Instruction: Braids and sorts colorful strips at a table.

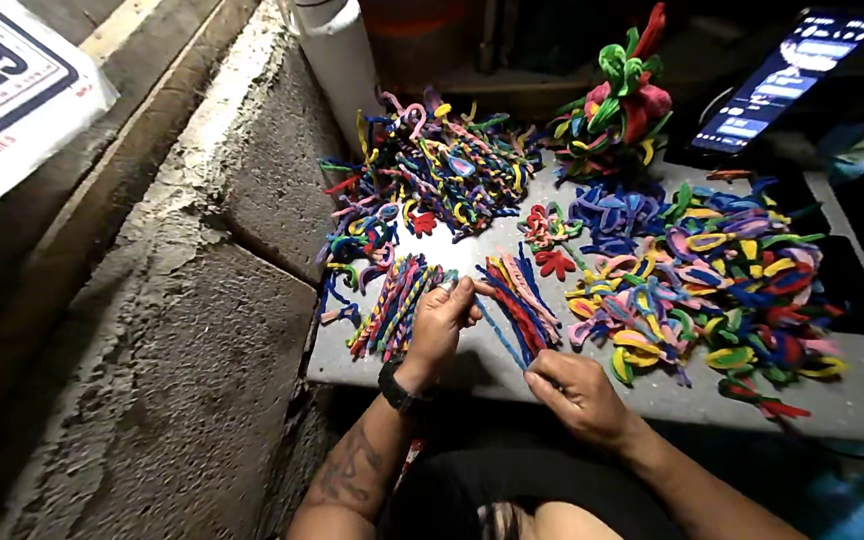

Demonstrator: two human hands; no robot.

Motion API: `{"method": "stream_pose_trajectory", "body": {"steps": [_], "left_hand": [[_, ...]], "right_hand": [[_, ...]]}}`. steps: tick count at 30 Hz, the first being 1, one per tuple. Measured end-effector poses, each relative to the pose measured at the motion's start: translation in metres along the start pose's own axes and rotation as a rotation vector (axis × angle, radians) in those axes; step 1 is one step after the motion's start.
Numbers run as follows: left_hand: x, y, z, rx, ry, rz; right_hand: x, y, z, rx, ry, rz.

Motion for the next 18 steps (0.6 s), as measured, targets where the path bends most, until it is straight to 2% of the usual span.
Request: {"method": "stream_pose_trajectory", "body": {"steps": [3,6,9,13,16,18], "left_hand": [[-0.005,-0.01,-0.009,0.039,-0.026,-0.018],[-0.027,-0.01,-0.028,0.181,-0.104,-0.081],[-0.032,-0.001,-0.03,0.19,-0.089,-0.125],[-0.017,0.01,-0.012,0.135,-0.182,-0.023],[-0.01,0.014,-0.005,0.12,-0.214,0.037],[-0.004,0.016,-0.004,0.114,-0.26,0.068]], "right_hand": [[-0.017,0.001,-0.007,0.106,0.147,-0.092],[-0.026,0.001,-0.018,0.23,0.262,-0.088],[-0.022,-0.004,-0.031,0.291,0.297,-0.064],[-0.016,-0.013,-0.041,0.364,0.325,0.01],[-0.022,-0.013,-0.042,0.495,0.284,0.097],[-0.033,-0.011,-0.036,0.486,0.205,0.026]]}}
Point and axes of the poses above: each hand's wrist, its own y-axis away from the middle knuckle, its own x-axis out of the palm, z = x × y, the point moved 6 cm from there along -y, towards the middle knuckle, and after that the axes turned 7 degrees about z, right-handed, at the moved point
